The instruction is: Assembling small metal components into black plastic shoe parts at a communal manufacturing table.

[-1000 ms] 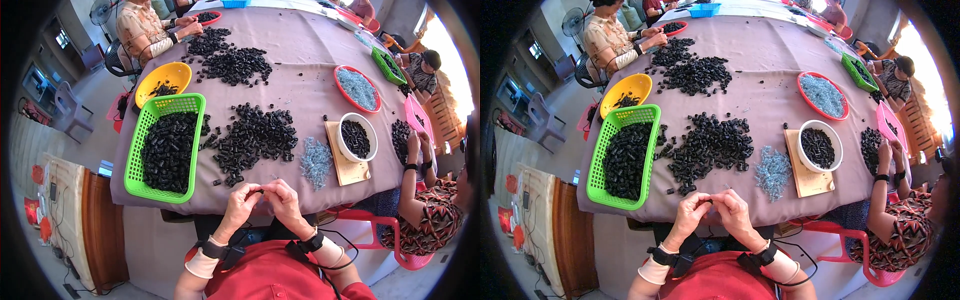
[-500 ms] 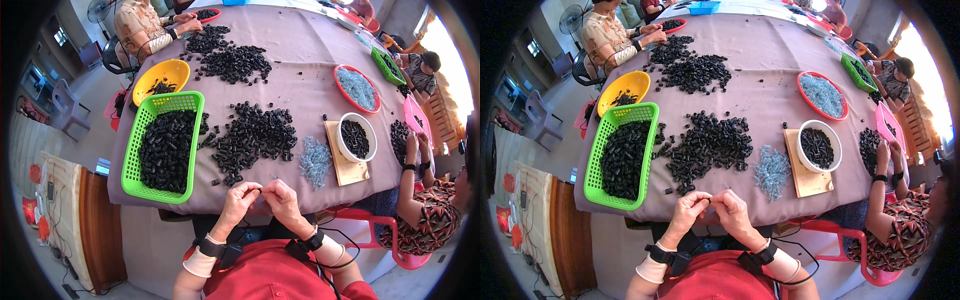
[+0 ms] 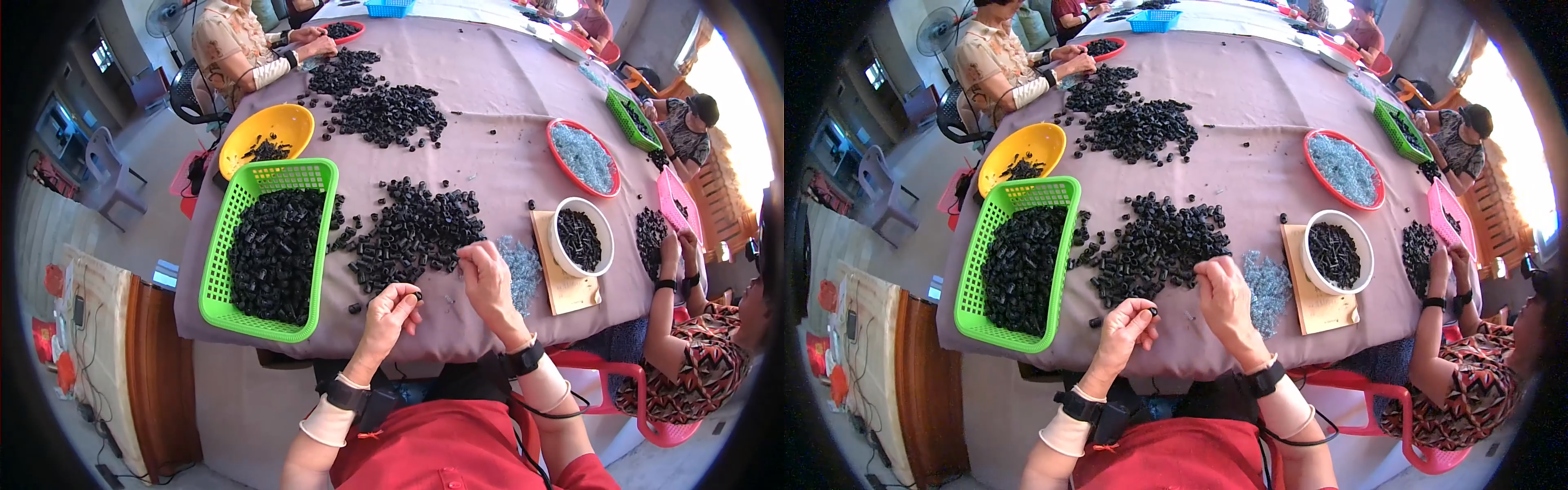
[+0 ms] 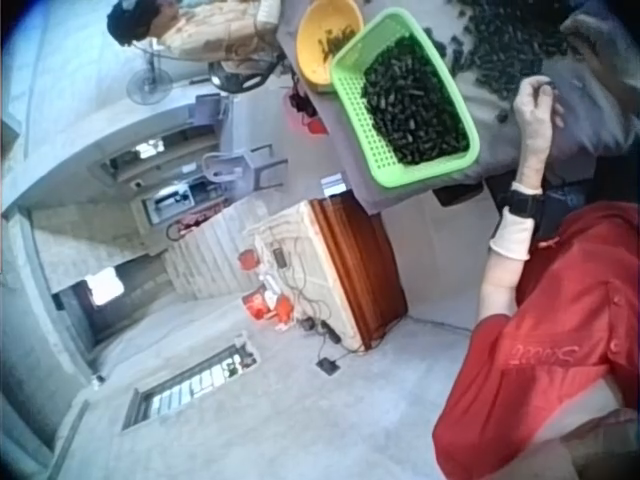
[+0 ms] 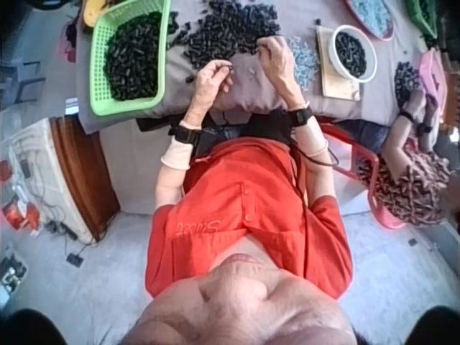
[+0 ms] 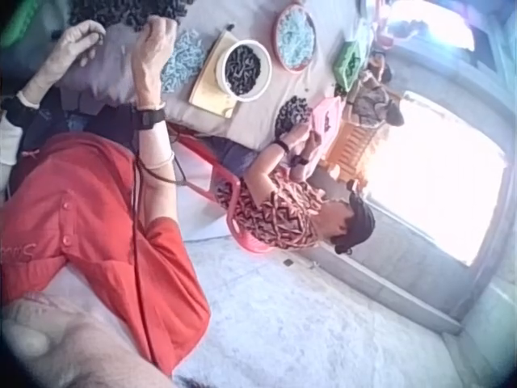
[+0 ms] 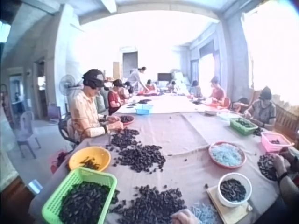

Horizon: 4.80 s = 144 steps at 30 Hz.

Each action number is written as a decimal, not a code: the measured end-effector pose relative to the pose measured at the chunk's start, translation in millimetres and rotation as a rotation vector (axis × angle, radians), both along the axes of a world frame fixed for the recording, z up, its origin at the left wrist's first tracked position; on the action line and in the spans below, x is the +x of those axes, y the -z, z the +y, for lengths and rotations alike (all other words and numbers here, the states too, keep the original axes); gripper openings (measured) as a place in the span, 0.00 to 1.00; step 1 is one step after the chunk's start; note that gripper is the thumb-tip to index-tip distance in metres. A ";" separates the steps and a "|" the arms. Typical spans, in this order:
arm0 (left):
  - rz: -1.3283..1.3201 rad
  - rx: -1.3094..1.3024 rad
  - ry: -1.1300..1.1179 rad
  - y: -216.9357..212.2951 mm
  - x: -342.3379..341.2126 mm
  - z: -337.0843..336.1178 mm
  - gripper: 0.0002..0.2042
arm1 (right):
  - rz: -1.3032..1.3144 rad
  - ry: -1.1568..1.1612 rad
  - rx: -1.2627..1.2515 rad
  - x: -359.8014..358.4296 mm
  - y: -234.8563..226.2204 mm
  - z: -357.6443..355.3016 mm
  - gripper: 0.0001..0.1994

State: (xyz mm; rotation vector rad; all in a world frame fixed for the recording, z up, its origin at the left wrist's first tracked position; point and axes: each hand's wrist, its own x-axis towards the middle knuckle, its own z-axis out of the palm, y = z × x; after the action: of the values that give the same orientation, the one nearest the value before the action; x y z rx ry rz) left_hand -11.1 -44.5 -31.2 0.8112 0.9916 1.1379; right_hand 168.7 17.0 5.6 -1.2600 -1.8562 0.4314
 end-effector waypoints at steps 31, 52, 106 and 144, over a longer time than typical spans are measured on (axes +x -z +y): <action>-0.055 0.024 -0.073 -9.4 15.1 -13.1 0.07 | 0.715 -0.175 -0.675 -15.2 13.8 -52.3 0.03; -0.125 -0.036 -0.119 -0.2 12.9 -12.7 0.06 | 0.832 -0.146 -0.663 -35.3 23.7 -70.7 0.03; -0.447 -0.133 0.093 7.6 4.5 -10.0 0.15 | 0.579 -0.281 -0.590 -39.5 27.9 -66.1 0.05; 0.894 0.452 -0.234 -18.2 5.5 7.2 0.06 | -0.232 0.067 -0.285 -10.3 30.0 -60.5 0.05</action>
State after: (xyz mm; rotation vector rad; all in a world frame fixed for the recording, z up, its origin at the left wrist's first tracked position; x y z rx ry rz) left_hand -5.7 -37.4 -12.9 1.6844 1.6128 1.2310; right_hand 158.4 -43.5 -24.4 -1.6169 -1.9878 0.5478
